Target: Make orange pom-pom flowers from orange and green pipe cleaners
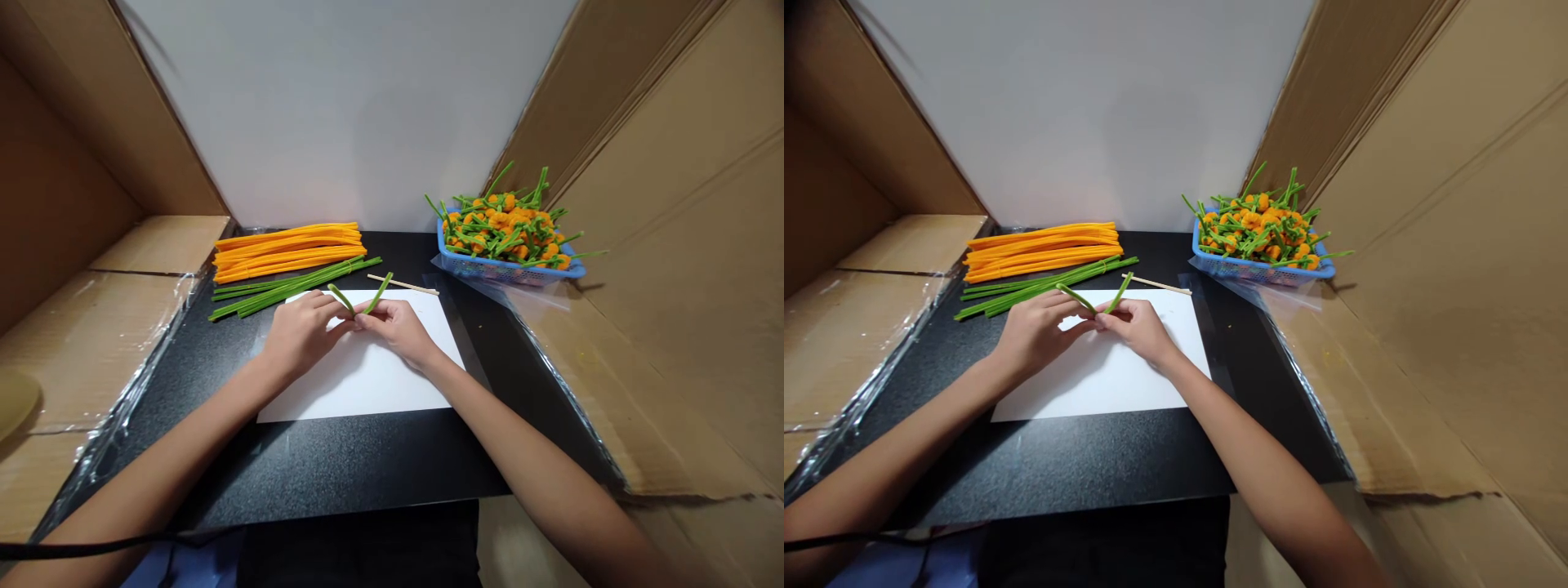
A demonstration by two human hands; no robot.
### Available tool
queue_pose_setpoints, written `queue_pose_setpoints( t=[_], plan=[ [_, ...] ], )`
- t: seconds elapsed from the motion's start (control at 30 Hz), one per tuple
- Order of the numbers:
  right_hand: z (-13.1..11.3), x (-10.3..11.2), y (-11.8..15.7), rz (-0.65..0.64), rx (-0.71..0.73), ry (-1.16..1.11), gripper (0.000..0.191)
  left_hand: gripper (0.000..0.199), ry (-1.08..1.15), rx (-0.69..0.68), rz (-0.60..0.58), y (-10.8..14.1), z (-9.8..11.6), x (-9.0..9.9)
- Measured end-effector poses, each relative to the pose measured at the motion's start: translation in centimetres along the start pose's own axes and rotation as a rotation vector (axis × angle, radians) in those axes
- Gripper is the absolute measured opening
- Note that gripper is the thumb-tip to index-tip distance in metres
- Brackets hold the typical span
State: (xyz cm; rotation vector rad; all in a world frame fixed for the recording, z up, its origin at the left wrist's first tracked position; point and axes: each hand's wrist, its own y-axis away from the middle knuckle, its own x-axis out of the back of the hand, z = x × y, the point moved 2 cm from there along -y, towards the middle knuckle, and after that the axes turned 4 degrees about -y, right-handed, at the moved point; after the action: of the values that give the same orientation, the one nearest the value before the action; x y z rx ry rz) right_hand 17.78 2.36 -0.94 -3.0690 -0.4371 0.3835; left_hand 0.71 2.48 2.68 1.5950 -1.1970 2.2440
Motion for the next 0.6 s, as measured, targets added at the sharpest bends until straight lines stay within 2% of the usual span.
queue_pose_setpoints(
  t=[0.1,0.2,0.6],
  plan=[
    [0.1,0.2,-0.2,0.044,0.018,-0.032,0.032,0.012,0.157,0.061,-0.034,-0.2,-0.3,-0.1],
    [0.2,0.3,-0.3,0.070,0.029,-0.071,0.032,0.010,0.215,0.083,-0.036,-0.2,-0.3,0.0],
    [0.3,0.0,-0.2,0.120,0.067,-0.147,0.037,0.010,0.170,0.083,0.170,0.6,0.8,-1.5]
  ],
)
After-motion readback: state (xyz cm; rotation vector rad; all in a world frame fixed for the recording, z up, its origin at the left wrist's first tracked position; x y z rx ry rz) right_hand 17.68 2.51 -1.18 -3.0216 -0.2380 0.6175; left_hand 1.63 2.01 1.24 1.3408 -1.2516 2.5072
